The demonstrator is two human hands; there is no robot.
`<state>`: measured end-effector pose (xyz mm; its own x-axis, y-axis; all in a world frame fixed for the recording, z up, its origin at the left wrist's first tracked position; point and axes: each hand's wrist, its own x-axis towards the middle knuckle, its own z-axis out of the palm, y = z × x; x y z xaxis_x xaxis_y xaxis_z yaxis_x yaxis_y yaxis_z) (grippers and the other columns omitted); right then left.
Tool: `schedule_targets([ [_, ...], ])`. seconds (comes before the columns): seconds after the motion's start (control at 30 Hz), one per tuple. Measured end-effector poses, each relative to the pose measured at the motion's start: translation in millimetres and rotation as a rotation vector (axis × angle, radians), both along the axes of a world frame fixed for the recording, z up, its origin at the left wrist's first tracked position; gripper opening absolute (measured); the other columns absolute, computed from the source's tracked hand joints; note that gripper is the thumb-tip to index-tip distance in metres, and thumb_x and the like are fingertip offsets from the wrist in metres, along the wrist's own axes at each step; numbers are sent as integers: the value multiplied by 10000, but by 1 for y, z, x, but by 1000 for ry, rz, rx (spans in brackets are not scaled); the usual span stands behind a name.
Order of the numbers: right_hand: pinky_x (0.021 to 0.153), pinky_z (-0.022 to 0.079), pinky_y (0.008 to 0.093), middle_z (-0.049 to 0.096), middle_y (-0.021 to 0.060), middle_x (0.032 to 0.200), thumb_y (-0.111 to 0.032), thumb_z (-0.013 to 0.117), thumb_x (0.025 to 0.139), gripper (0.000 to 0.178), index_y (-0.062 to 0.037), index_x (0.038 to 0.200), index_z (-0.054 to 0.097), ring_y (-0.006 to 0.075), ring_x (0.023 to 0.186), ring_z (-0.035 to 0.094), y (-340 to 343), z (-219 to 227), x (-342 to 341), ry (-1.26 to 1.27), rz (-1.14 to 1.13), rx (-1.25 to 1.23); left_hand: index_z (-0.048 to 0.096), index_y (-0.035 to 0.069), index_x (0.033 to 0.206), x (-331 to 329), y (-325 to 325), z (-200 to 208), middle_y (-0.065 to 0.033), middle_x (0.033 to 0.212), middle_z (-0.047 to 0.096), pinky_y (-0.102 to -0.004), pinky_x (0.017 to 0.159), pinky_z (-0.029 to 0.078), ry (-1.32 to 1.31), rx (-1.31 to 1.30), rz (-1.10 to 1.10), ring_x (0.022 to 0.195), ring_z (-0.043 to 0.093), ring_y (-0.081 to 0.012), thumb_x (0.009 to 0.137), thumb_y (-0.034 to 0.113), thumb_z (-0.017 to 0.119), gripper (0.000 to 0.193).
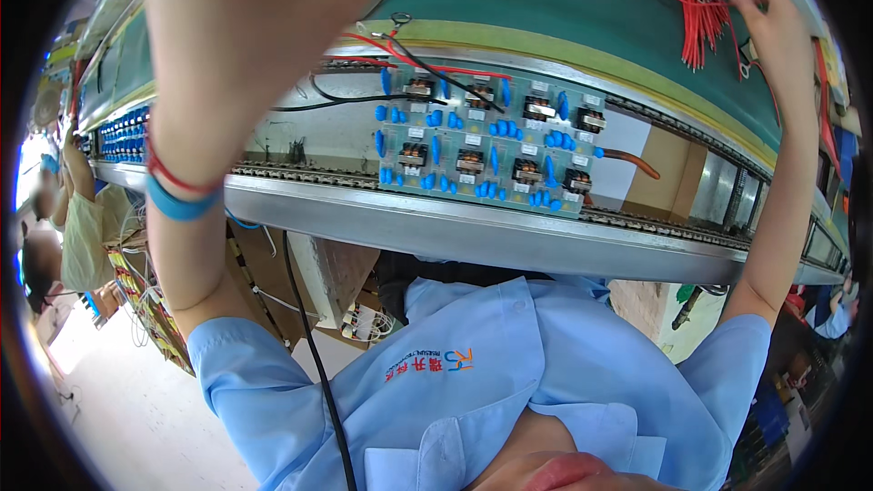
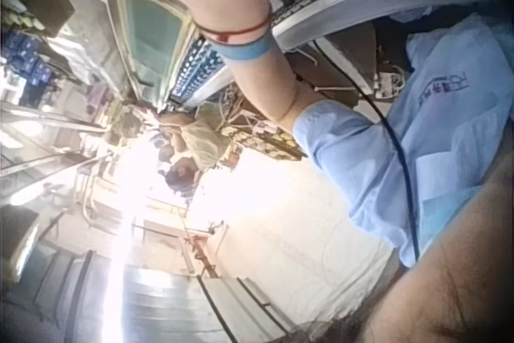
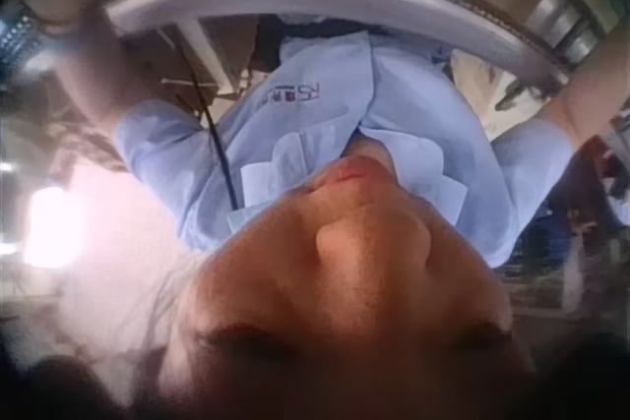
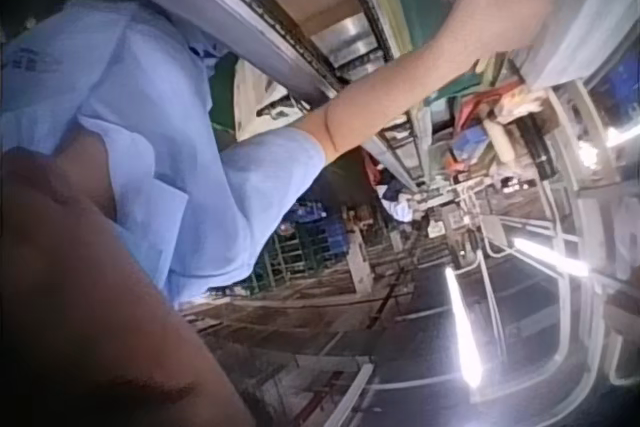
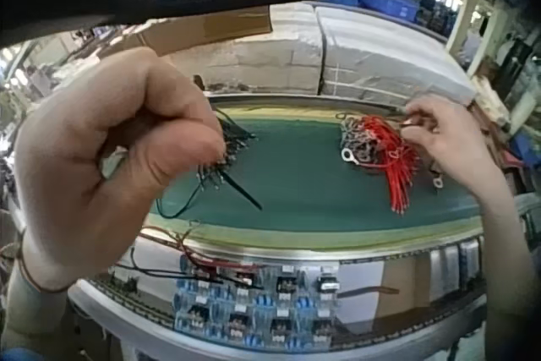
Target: Checking instruction sheets and then connecting wires to components on a moving assembly line.
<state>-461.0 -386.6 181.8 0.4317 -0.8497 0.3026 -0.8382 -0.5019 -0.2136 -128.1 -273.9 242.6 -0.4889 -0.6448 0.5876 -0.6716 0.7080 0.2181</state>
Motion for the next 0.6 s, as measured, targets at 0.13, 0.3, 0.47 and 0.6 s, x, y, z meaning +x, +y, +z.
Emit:
schedule_targets([
  [0.13,668,389,182,571,-16,787,-269,570,872,280,-31,1019,586,50,693,485,-21,-41,-32,-75,-51,300,594,46,729,-43,10,-17,-47,657,520,-251,463,395,47,135,-107,544,509,-174,703,146,708,154],
  [0.3,631,371,170,545,-42,762,-233,560,881,218,-37,972,585,22,665,445,-29,-50,-45,-186,37,337,571,73,710,-53,-25,-63,-23,672,461,-267,537,339,93,-550,-476,553,461,-156,656,138,699,153],
  [0.47,552,412,228,543,25,657,-48,609,772,92,5,740,541,87,593,494,7,-11,-1,-246,-202,296,571,70,713,-61,-16,-54,-24,675,460,-268,542,338,-25,-370,-444,555,462,-156,661,139,693,149],
  [0.6,553,418,228,552,25,655,-51,608,780,84,-3,754,544,83,595,504,5,-10,-6,-315,-182,289,571,67,716,-65,-8,-43,-26,677,459,-269,546,336,-113,-221,-397,558,463,-155,667,140,687,146],
])
